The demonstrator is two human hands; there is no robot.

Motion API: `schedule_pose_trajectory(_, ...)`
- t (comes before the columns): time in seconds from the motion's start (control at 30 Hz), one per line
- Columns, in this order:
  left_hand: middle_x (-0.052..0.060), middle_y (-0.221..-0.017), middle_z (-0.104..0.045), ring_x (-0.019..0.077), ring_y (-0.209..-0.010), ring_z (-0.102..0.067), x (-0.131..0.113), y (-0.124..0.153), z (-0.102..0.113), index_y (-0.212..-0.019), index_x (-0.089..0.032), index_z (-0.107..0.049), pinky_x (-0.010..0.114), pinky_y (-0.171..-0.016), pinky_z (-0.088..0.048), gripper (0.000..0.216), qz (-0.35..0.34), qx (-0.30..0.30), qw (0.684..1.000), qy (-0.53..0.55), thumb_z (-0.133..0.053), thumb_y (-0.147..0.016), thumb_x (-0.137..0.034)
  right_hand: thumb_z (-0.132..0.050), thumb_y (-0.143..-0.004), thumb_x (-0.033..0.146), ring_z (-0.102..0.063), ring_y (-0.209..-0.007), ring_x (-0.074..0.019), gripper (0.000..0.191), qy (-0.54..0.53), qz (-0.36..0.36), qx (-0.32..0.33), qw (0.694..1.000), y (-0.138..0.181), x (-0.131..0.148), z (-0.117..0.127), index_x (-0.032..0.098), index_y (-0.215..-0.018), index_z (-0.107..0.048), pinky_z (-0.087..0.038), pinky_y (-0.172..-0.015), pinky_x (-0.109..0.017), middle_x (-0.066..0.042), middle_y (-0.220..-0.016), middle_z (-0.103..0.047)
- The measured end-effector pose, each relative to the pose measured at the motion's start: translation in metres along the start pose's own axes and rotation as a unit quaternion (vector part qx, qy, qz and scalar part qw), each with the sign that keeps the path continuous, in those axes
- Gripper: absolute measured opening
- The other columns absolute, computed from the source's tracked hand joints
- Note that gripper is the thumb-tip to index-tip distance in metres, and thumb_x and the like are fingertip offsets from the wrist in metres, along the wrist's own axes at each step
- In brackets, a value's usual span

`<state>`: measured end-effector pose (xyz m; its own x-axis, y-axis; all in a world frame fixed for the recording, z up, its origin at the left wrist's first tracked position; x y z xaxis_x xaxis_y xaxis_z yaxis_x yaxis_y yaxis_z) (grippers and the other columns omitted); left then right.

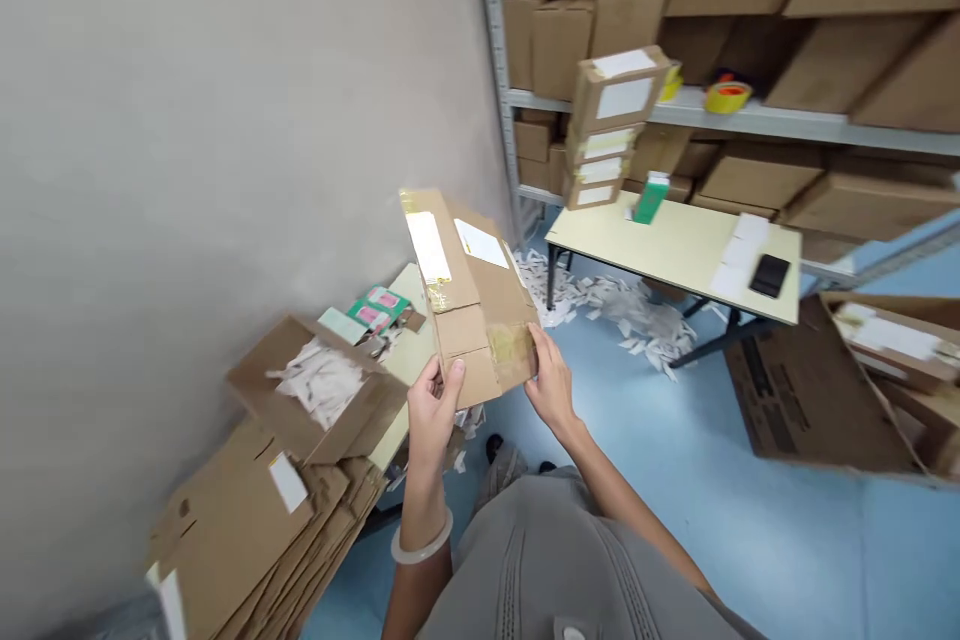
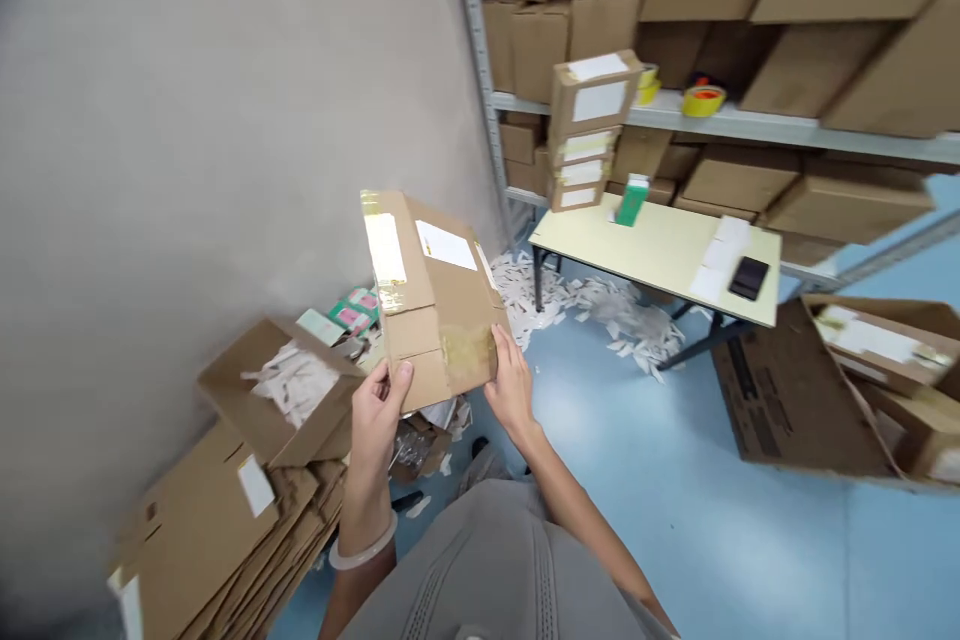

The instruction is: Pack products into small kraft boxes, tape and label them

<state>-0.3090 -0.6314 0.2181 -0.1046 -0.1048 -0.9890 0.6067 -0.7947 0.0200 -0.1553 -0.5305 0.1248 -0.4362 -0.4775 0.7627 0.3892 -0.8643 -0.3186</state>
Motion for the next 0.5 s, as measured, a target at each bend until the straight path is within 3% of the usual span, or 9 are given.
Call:
schedule_pose_trajectory(0.23,0.008,-0.107,-0.071,0.0219,-0.100,-0.066,0.000,-0.055,-0.127,-0.111,-0.016,-0.066,0.029,-0.085,-0.052,0.044,0.012,0.167,0.986,-0.008,-0.064,-0.083,-0.050,-0.044,-0.063,0.002,-0.041,-0.136,-0.0256,0.088,0.053,-0.140,-0.062,0.987,0.000,-0.080,0.071,0.020,-0.149,-0.031,-0.041,-0.110,-0.044,-0.010,-0.147,-0.043)
schedule_pose_trajectory(0.37,0.008,-0.104,-0.072,0.0222,-0.096,-0.066,0.006,-0.085,-0.214,-0.109,-0.015,-0.068,0.030,-0.084,-0.053,0.046,0.013,0.261,0.965,-0.001,-0.065,-0.081,-0.052,-0.045,-0.066,0.003,-0.042,-0.135,-0.0251,0.086,0.088,-0.209,-0.094,0.969,-0.009,-0.132,0.111,0.021,-0.148,-0.031,-0.044,-0.107,-0.041,-0.010,-0.146,-0.044)
schedule_pose_trajectory(0.5,0.008,-0.103,-0.072,0.0220,-0.097,-0.065,0.006,-0.127,-0.307,-0.106,-0.015,-0.068,0.029,-0.083,-0.051,0.045,0.000,0.344,0.939,0.017,-0.063,-0.082,-0.052,-0.050,-0.071,0.006,-0.043,-0.135,-0.0261,0.084,0.115,-0.262,-0.113,0.951,-0.041,-0.188,0.150,0.022,-0.151,-0.025,-0.046,-0.104,-0.042,-0.011,-0.146,-0.043)
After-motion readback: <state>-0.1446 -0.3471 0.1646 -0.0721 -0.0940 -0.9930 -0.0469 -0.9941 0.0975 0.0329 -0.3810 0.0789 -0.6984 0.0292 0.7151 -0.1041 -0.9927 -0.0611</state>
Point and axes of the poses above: each hand's wrist, its own y-axis away from the middle knuckle, its own z-axis out of the back of the hand, x = y × z, the point moved 4 cm from there along -y, towards the middle knuckle
